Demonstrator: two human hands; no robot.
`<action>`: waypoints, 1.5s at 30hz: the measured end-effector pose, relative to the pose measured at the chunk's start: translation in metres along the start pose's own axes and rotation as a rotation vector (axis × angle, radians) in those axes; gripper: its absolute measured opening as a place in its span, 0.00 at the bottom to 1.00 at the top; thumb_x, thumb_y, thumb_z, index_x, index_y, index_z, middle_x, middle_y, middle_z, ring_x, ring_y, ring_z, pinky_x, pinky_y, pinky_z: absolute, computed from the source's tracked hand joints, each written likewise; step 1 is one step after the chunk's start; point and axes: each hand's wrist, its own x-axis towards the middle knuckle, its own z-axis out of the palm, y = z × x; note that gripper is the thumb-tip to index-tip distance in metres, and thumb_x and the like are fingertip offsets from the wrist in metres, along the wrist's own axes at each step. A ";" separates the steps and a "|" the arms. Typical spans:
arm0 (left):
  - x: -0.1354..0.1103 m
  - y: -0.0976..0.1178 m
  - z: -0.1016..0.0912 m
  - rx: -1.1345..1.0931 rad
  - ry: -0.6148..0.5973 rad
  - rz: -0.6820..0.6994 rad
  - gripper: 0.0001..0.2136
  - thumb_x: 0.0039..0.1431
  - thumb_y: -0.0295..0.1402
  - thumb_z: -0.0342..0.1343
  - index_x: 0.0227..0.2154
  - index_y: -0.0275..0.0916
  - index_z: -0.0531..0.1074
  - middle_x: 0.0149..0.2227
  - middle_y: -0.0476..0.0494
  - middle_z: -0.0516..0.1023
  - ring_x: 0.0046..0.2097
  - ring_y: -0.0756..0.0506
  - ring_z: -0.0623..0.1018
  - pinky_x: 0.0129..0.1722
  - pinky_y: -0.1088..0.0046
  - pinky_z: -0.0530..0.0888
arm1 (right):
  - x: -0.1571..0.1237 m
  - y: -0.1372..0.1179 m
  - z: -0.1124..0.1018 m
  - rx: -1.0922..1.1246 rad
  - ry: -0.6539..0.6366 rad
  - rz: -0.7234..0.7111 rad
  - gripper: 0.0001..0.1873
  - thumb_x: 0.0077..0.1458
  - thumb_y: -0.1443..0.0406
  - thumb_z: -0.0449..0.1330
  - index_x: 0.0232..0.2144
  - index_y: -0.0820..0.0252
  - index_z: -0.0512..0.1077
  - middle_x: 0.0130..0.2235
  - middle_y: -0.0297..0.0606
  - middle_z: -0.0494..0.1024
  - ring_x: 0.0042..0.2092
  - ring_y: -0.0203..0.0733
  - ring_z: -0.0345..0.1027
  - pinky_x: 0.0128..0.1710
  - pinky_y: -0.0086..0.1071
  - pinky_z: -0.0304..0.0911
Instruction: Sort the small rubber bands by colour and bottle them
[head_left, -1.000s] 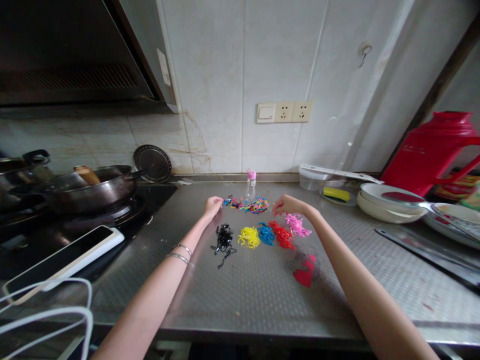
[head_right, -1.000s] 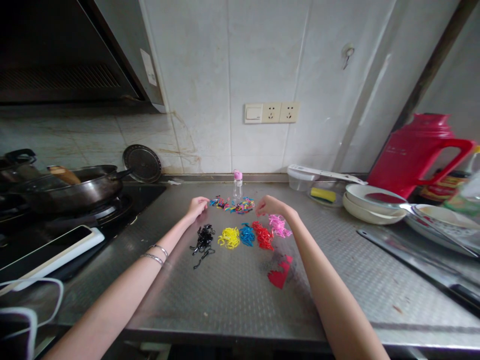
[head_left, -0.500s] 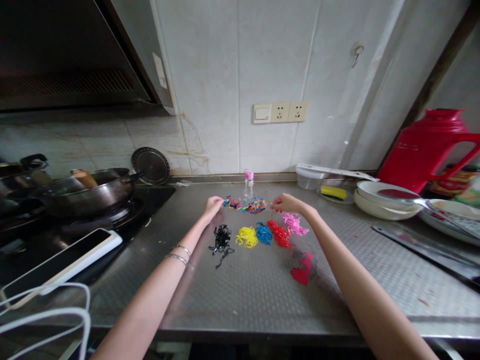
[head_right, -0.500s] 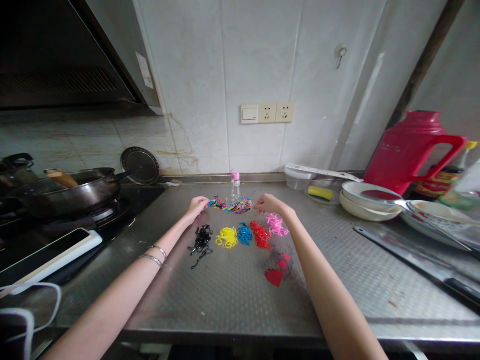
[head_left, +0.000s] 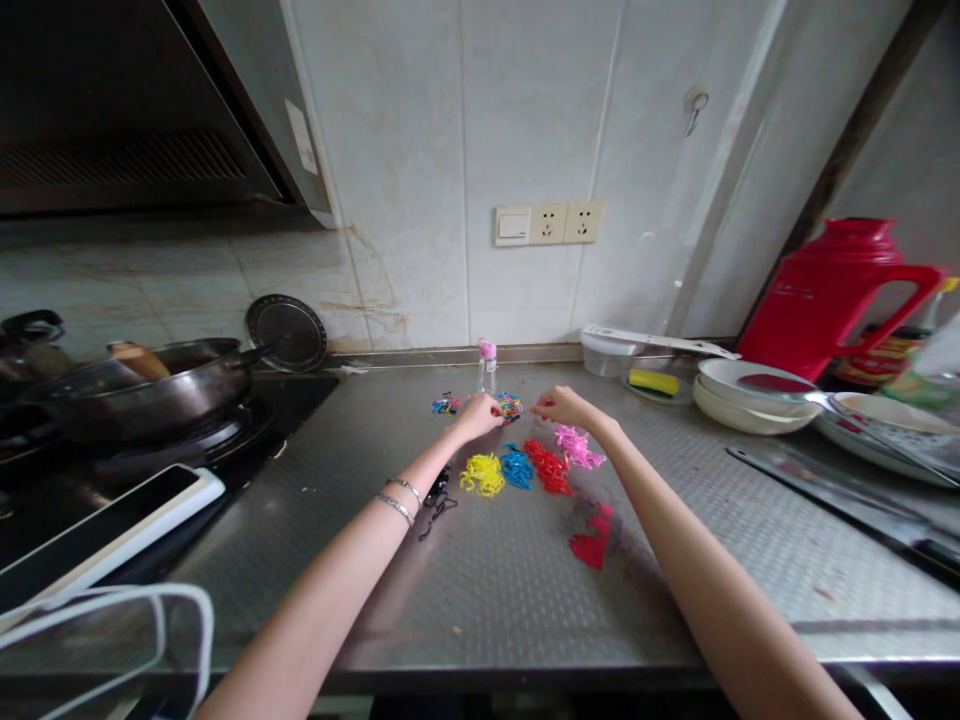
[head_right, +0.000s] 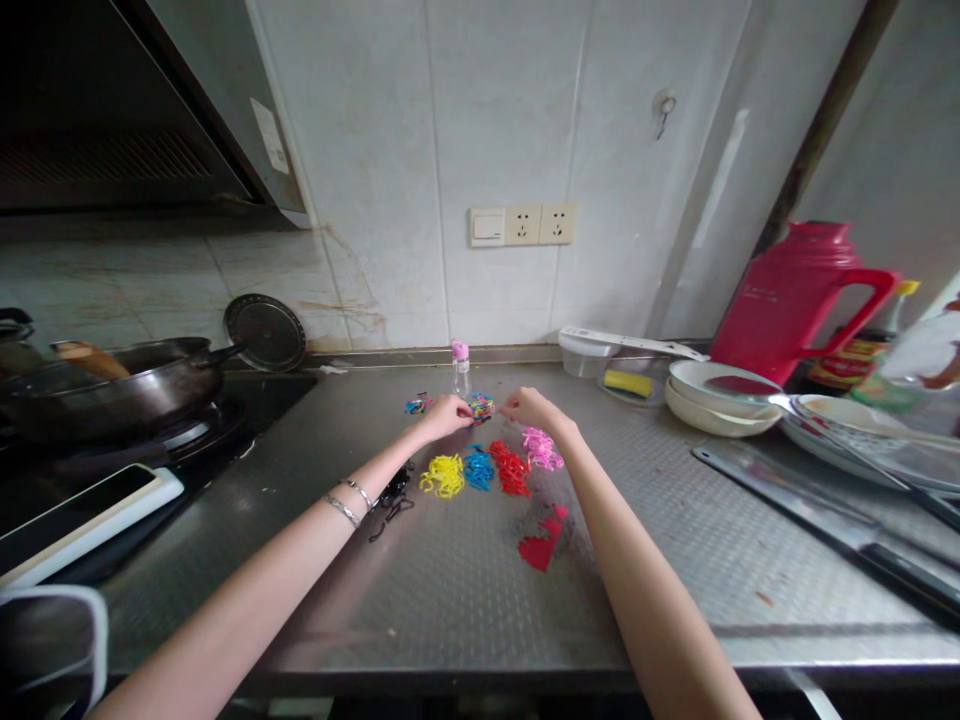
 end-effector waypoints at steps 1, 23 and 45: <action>0.000 0.002 0.002 0.024 -0.015 -0.024 0.08 0.46 0.32 0.53 0.27 0.37 0.76 0.26 0.44 0.77 0.27 0.49 0.72 0.31 0.75 0.65 | 0.000 0.000 0.000 0.000 0.005 -0.001 0.19 0.48 0.58 0.51 0.21 0.67 0.74 0.20 0.39 0.73 0.23 0.33 0.62 0.23 0.23 0.53; -0.002 0.013 0.001 -0.095 0.024 -0.025 0.09 0.47 0.34 0.54 0.27 0.37 0.77 0.27 0.45 0.77 0.29 0.49 0.72 0.31 0.76 0.64 | 0.003 0.010 0.002 0.058 0.003 0.022 0.13 0.46 0.62 0.53 0.23 0.65 0.74 0.22 0.38 0.75 0.24 0.33 0.65 0.22 0.22 0.54; -0.019 -0.015 -0.017 -0.415 0.075 -0.018 0.15 0.47 0.41 0.54 0.28 0.33 0.77 0.26 0.43 0.77 0.28 0.50 0.71 0.27 0.77 0.63 | 0.003 0.014 0.011 0.000 0.087 0.062 0.13 0.46 0.63 0.55 0.33 0.61 0.75 0.34 0.40 0.77 0.34 0.38 0.69 0.32 0.24 0.59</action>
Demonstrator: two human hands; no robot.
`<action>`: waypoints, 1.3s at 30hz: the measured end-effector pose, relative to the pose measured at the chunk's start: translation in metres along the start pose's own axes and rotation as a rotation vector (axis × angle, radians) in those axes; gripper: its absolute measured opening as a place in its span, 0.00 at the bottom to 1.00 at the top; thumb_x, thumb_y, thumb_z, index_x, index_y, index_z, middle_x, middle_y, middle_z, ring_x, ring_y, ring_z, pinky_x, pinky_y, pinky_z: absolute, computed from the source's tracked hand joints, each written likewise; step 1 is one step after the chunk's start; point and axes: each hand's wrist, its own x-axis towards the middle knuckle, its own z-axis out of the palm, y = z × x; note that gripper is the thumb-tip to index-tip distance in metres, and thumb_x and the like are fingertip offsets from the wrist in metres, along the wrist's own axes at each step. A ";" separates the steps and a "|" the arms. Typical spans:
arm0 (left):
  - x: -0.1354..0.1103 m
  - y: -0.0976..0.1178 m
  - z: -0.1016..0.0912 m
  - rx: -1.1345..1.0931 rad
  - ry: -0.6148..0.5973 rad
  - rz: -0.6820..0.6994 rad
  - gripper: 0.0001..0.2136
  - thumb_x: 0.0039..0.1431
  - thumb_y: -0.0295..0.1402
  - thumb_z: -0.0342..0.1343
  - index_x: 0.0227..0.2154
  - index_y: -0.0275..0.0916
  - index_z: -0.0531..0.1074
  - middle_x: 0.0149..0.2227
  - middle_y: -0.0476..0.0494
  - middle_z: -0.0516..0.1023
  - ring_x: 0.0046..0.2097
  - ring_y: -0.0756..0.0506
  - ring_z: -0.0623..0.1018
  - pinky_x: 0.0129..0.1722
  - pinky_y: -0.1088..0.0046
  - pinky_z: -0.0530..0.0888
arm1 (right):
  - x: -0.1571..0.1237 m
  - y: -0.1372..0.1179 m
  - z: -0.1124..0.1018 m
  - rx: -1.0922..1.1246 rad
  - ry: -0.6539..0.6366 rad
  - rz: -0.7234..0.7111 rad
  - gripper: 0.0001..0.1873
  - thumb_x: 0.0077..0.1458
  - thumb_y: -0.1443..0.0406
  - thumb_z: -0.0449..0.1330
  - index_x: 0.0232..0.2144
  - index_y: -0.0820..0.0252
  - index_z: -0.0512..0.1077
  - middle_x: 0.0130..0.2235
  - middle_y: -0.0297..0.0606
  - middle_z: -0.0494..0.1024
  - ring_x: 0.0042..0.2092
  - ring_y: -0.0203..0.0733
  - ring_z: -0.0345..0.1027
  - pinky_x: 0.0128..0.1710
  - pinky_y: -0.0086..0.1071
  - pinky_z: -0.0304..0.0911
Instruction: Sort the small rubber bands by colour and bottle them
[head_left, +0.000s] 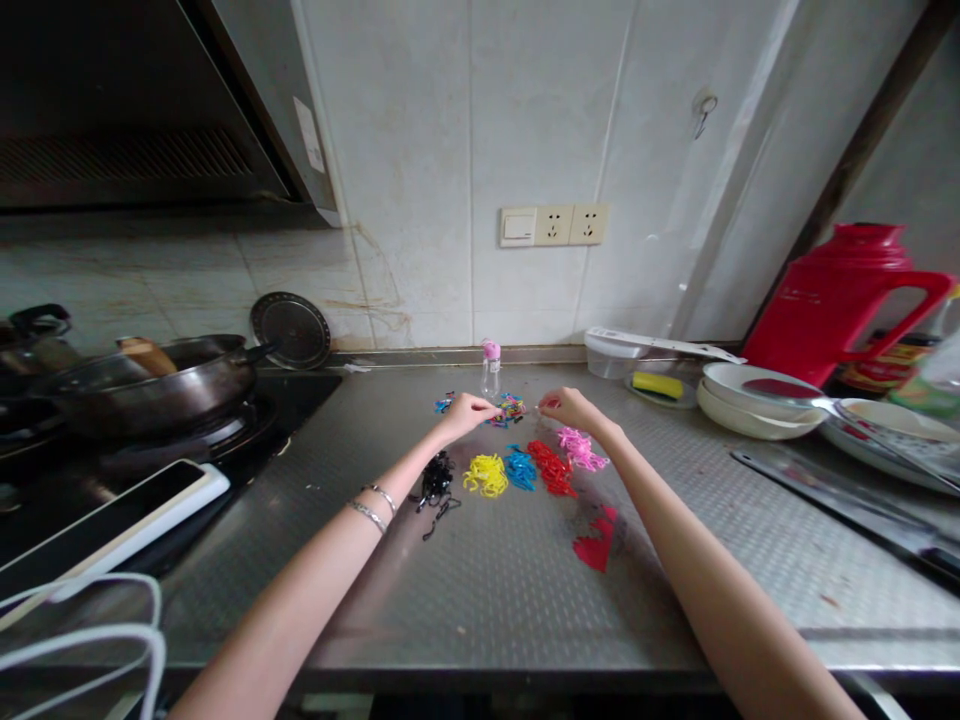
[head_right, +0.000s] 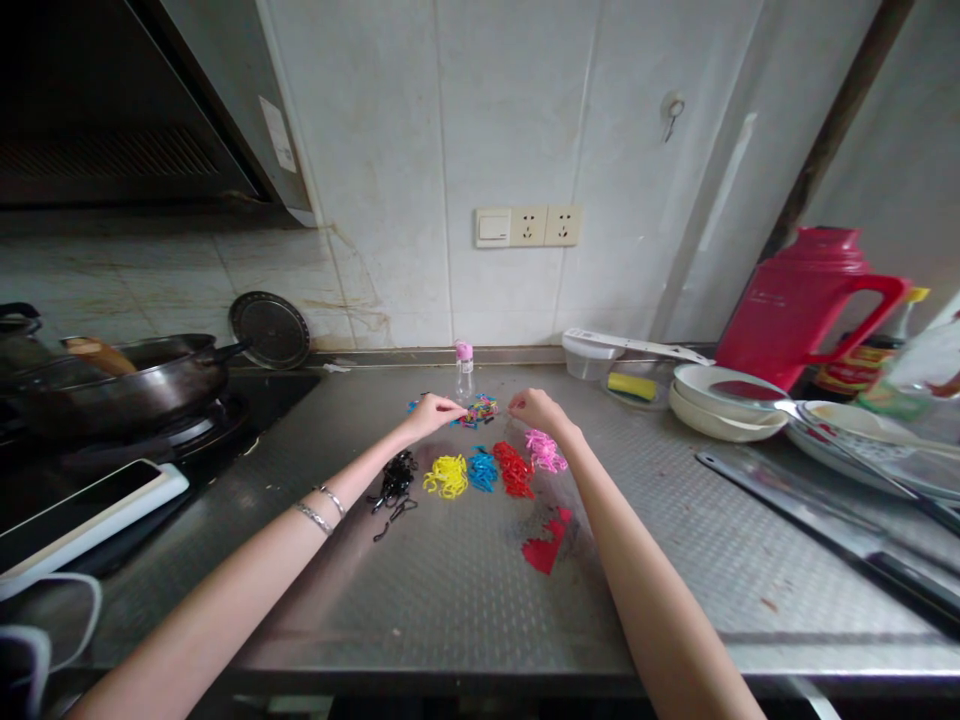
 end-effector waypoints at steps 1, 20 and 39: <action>-0.003 -0.009 -0.009 -0.018 0.042 -0.031 0.15 0.46 0.41 0.55 0.27 0.32 0.77 0.23 0.44 0.75 0.25 0.51 0.69 0.24 0.78 0.62 | 0.000 0.001 0.003 0.004 0.015 0.009 0.14 0.46 0.63 0.55 0.35 0.60 0.75 0.35 0.40 0.77 0.36 0.38 0.69 0.34 0.24 0.59; -0.037 -0.052 -0.055 -0.516 0.367 -0.336 0.21 0.42 0.49 0.55 0.24 0.31 0.70 0.15 0.56 0.56 0.14 0.60 0.50 0.13 0.80 0.44 | 0.005 -0.021 0.034 -0.034 0.024 -0.113 0.14 0.52 0.64 0.51 0.38 0.59 0.73 0.41 0.41 0.75 0.42 0.39 0.66 0.44 0.26 0.56; -0.039 -0.053 -0.055 -0.499 0.422 -0.319 0.21 0.43 0.49 0.54 0.24 0.31 0.71 0.15 0.55 0.57 0.14 0.60 0.52 0.13 0.80 0.46 | 0.011 -0.030 0.035 -0.192 0.068 0.036 0.14 0.52 0.62 0.49 0.35 0.56 0.73 0.37 0.41 0.75 0.41 0.40 0.67 0.35 0.26 0.57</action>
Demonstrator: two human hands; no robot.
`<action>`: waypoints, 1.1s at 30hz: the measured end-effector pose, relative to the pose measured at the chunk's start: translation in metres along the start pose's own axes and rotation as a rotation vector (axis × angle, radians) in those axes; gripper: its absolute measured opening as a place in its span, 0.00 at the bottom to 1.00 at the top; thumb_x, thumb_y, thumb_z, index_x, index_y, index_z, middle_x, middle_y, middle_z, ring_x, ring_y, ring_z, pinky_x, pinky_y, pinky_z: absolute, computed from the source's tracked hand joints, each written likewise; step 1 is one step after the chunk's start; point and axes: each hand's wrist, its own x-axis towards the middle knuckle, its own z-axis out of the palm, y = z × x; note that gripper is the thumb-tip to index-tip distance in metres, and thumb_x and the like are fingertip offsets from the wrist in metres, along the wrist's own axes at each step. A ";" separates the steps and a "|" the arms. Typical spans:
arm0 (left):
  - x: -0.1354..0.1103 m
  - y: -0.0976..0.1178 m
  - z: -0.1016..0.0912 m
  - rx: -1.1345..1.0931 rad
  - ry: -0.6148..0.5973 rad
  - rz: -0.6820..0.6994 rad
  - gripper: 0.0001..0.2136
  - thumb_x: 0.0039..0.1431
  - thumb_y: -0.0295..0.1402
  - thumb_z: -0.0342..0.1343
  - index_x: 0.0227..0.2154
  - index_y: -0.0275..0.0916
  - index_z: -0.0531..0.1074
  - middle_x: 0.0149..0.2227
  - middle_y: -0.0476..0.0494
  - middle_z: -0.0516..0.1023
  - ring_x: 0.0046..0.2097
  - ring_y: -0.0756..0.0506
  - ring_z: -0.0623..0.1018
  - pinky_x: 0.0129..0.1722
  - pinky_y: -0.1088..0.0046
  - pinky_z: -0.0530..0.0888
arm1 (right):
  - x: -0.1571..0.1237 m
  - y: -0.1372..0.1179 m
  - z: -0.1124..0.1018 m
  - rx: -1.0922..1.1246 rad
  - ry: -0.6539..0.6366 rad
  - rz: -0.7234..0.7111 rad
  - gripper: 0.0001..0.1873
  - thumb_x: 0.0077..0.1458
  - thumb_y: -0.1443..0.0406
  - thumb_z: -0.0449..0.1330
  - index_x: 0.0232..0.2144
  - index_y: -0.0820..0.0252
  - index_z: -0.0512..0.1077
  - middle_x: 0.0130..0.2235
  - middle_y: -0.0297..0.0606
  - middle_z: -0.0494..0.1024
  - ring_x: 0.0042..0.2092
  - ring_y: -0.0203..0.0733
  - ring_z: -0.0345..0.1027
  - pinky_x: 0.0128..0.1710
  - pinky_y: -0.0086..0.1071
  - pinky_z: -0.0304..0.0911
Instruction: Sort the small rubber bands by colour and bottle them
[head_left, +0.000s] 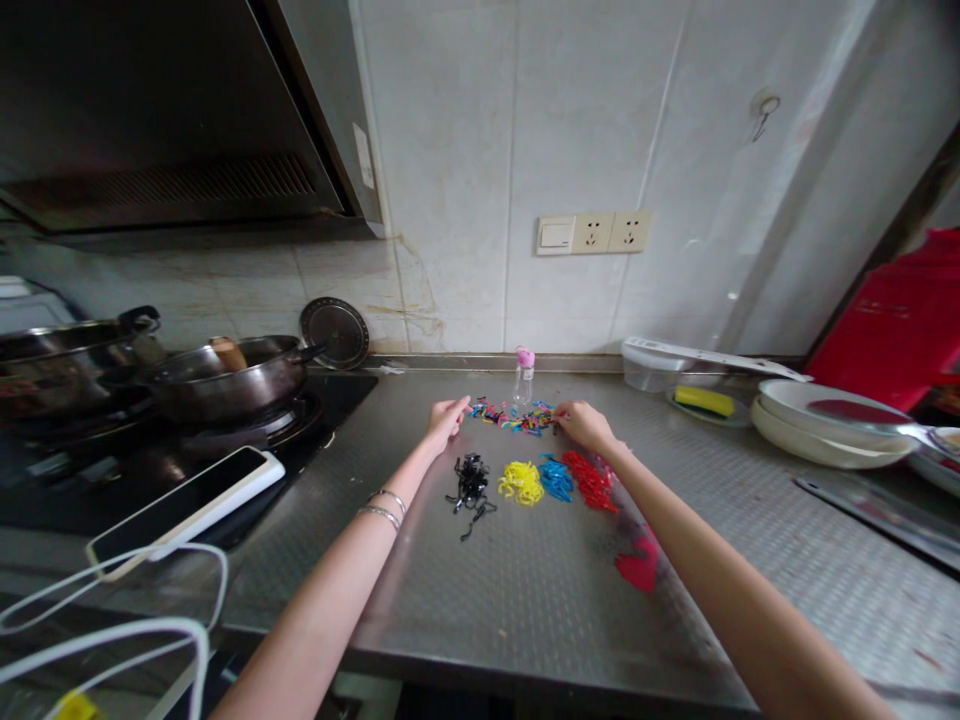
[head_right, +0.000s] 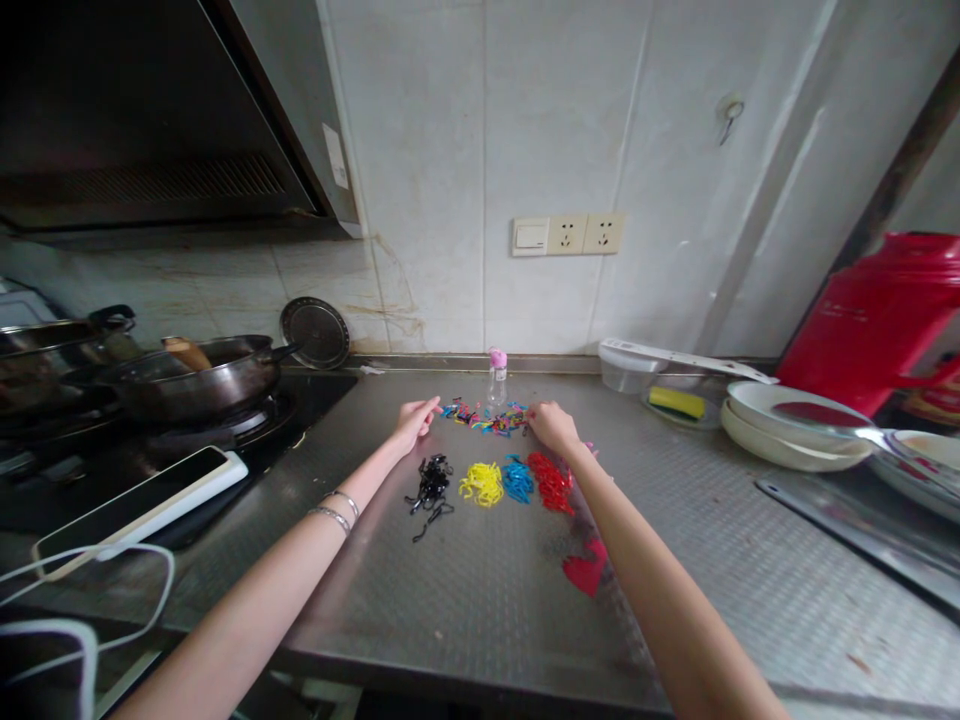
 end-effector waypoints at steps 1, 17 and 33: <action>0.000 0.000 0.000 0.004 0.001 0.000 0.21 0.43 0.49 0.54 0.24 0.31 0.71 0.15 0.55 0.57 0.14 0.60 0.52 0.14 0.80 0.46 | 0.000 -0.001 0.000 -0.003 0.001 0.005 0.14 0.53 0.62 0.49 0.36 0.56 0.73 0.38 0.41 0.75 0.41 0.40 0.66 0.35 0.26 0.57; 0.001 0.002 0.000 0.007 0.007 -0.017 0.20 0.43 0.48 0.55 0.23 0.31 0.71 0.15 0.56 0.56 0.14 0.60 0.51 0.13 0.80 0.46 | -0.016 0.016 -0.017 0.109 0.122 0.084 0.16 0.50 0.63 0.51 0.40 0.58 0.70 0.36 0.39 0.75 0.39 0.39 0.66 0.35 0.27 0.58; 0.005 -0.004 0.000 -0.001 -0.006 0.015 0.19 0.43 0.47 0.55 0.23 0.31 0.70 0.14 0.55 0.57 0.13 0.60 0.52 0.13 0.80 0.45 | -0.050 0.085 -0.034 0.499 -0.201 0.097 0.16 0.38 0.66 0.58 0.33 0.65 0.75 0.27 0.38 0.78 0.29 0.40 0.70 0.28 0.26 0.62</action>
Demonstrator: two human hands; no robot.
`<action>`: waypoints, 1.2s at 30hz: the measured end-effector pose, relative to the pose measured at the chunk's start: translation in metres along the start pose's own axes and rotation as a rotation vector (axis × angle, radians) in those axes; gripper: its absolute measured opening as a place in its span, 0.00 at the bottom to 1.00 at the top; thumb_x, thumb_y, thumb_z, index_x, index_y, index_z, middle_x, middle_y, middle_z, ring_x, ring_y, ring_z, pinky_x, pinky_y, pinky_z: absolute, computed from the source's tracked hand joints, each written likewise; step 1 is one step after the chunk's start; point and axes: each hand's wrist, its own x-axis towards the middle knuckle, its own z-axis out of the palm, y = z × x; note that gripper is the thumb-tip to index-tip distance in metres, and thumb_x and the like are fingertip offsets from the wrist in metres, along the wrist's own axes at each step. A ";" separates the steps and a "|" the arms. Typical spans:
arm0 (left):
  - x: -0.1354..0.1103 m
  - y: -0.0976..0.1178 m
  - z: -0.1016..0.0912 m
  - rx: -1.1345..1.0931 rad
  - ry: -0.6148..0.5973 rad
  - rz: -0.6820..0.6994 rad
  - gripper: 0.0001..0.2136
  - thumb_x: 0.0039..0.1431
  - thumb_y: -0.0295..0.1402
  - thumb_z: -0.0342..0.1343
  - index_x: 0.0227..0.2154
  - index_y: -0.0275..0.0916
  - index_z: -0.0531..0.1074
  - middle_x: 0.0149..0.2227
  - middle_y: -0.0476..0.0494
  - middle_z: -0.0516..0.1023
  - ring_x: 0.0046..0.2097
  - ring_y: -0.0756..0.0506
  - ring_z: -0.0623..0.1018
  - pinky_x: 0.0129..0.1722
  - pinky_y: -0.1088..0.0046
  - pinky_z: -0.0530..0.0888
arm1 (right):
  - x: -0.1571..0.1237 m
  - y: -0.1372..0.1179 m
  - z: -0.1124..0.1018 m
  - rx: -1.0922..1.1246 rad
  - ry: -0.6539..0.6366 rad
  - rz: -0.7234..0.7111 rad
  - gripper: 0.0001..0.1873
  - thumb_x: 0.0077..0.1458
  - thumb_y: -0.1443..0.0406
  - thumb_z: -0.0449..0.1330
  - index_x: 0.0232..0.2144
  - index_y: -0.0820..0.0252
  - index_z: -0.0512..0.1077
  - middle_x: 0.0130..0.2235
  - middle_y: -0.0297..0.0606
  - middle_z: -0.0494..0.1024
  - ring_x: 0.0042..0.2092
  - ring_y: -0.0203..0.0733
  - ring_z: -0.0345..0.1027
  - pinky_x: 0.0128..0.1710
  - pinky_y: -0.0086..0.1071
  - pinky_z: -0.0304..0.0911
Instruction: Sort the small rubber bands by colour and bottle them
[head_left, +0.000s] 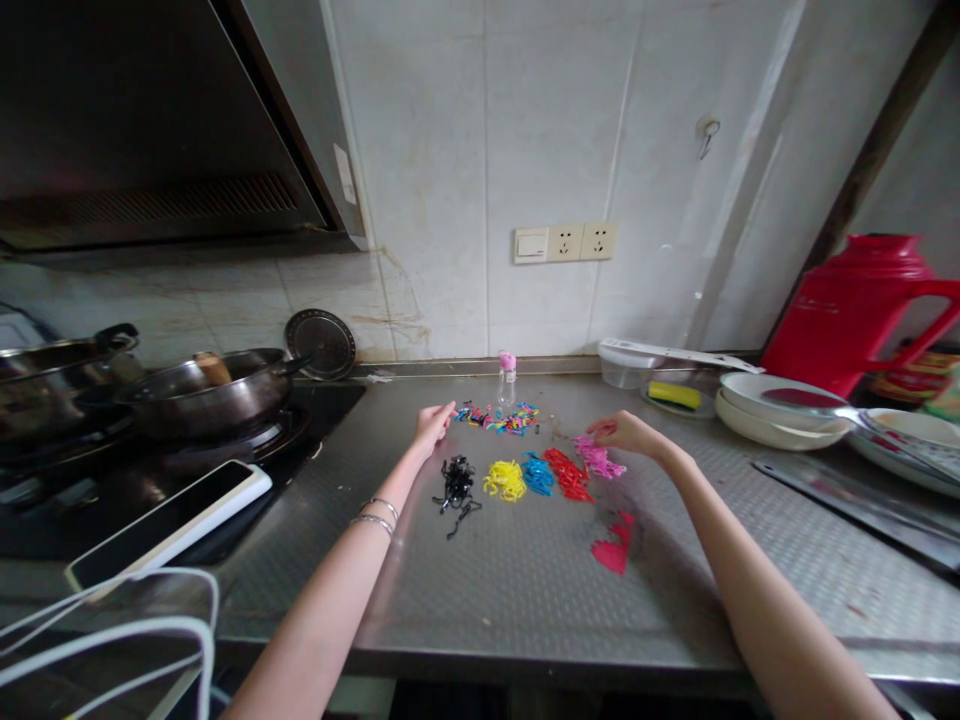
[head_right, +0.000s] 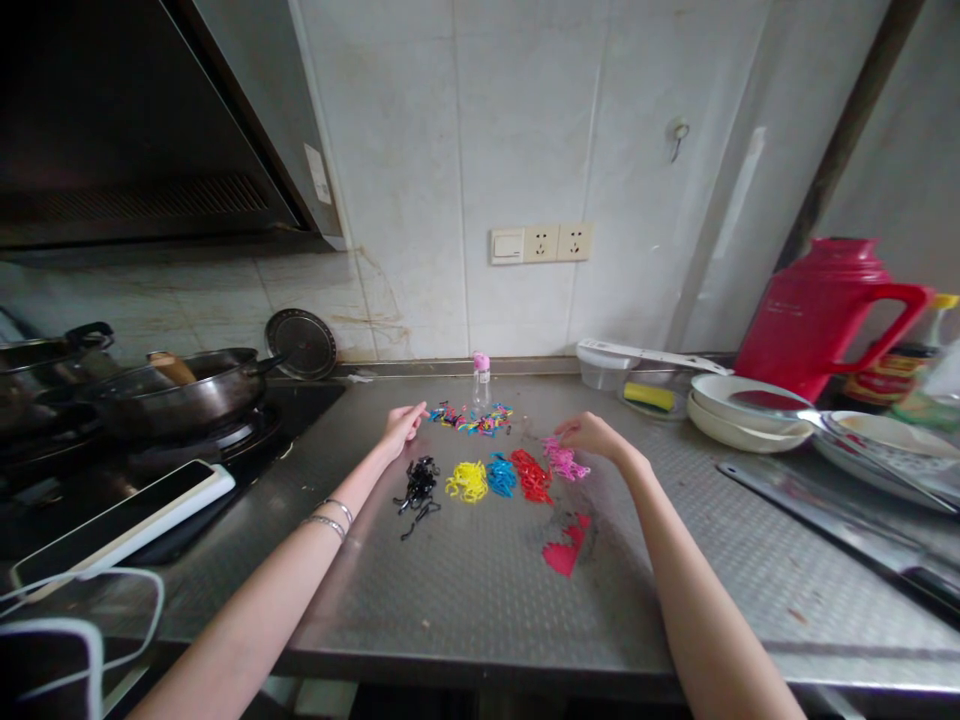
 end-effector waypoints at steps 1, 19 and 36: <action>0.000 -0.001 0.000 0.008 -0.004 0.006 0.19 0.43 0.47 0.55 0.24 0.31 0.70 0.14 0.55 0.57 0.13 0.60 0.52 0.13 0.80 0.45 | -0.002 -0.002 0.000 -0.010 0.017 0.001 0.16 0.39 0.65 0.58 0.33 0.65 0.75 0.28 0.39 0.78 0.30 0.40 0.71 0.28 0.26 0.63; 0.034 0.007 0.005 0.907 -0.055 0.175 0.11 0.43 0.28 0.56 0.32 0.30 0.74 0.27 0.41 0.75 0.28 0.49 0.71 0.28 0.77 0.64 | -0.017 -0.011 0.001 -0.384 0.298 0.089 0.15 0.46 0.62 0.51 0.34 0.55 0.74 0.35 0.38 0.77 0.36 0.41 0.70 0.30 0.26 0.59; 0.049 -0.003 0.000 0.941 -0.172 0.233 0.09 0.46 0.27 0.53 0.29 0.34 0.77 0.30 0.40 0.78 0.32 0.48 0.74 0.32 0.75 0.67 | -0.018 -0.020 0.005 -0.442 0.254 0.072 0.14 0.47 0.61 0.51 0.33 0.53 0.74 0.33 0.36 0.77 0.36 0.40 0.69 0.27 0.25 0.56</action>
